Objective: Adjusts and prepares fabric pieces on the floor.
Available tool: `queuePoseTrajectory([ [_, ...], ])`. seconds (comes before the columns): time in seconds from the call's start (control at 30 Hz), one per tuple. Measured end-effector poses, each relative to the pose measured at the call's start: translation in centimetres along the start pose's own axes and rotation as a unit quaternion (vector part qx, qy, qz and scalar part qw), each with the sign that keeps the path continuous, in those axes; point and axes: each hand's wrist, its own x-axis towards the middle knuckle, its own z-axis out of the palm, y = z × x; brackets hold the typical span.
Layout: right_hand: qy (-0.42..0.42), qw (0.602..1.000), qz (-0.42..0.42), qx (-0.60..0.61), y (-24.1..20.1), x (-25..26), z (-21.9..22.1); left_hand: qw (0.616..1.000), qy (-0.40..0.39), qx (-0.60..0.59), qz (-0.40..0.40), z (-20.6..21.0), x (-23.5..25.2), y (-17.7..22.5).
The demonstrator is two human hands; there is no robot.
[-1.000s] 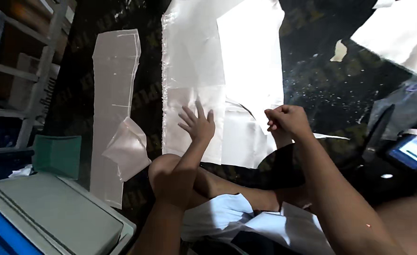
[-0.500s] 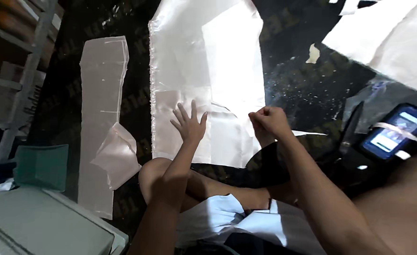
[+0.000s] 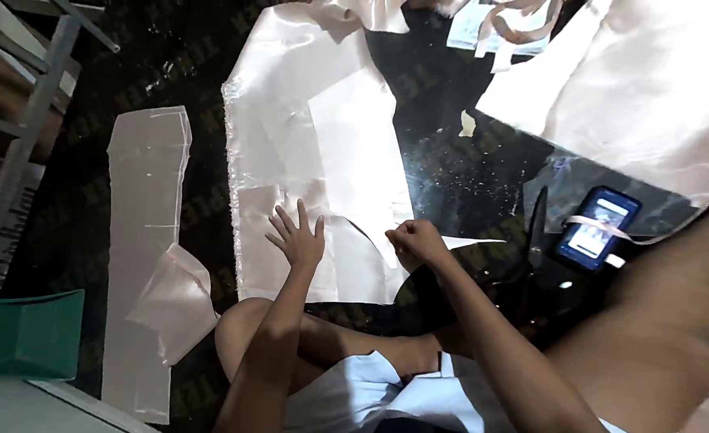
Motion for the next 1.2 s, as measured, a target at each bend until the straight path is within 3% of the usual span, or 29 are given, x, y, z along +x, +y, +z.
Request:
queuePoseTrajectory([
  [0.13, 0.005, 1.0, -0.002, -0.002, 0.0, 0.1, 0.0, 0.994, 0.068, -0.075, 0.03, -1.8, 3.0, 1.6],
  [0.3, -0.002, 1.0, -0.002, 0.001, -0.2, 0.0, -0.2, 0.979, 0.001, -0.185, 0.084, -5.0, 10.2, 6.7],
  [0.5, 0.01, 1.0, 0.011, 0.027, -0.2, 0.4, -0.6, 0.976, -0.046, -0.21, -0.036, -6.9, 15.4, 11.5],
  [0.77, 0.007, 1.0, 0.011, 0.016, -0.8, 1.4, -1.2, 0.963, -0.107, -0.236, -0.069, -8.0, 17.3, 11.4],
  [1.1, 0.019, 0.999, -0.025, 0.032, -0.9, 1.1, -1.3, 0.955, -0.025, -0.294, 0.019, -7.8, 17.7, 10.7],
  [1.2, 0.031, 0.999, -0.03, -0.017, -1.6, 0.9, -1.4, 0.948, -0.029, -0.302, 0.098, -7.3, 17.7, 10.1],
])
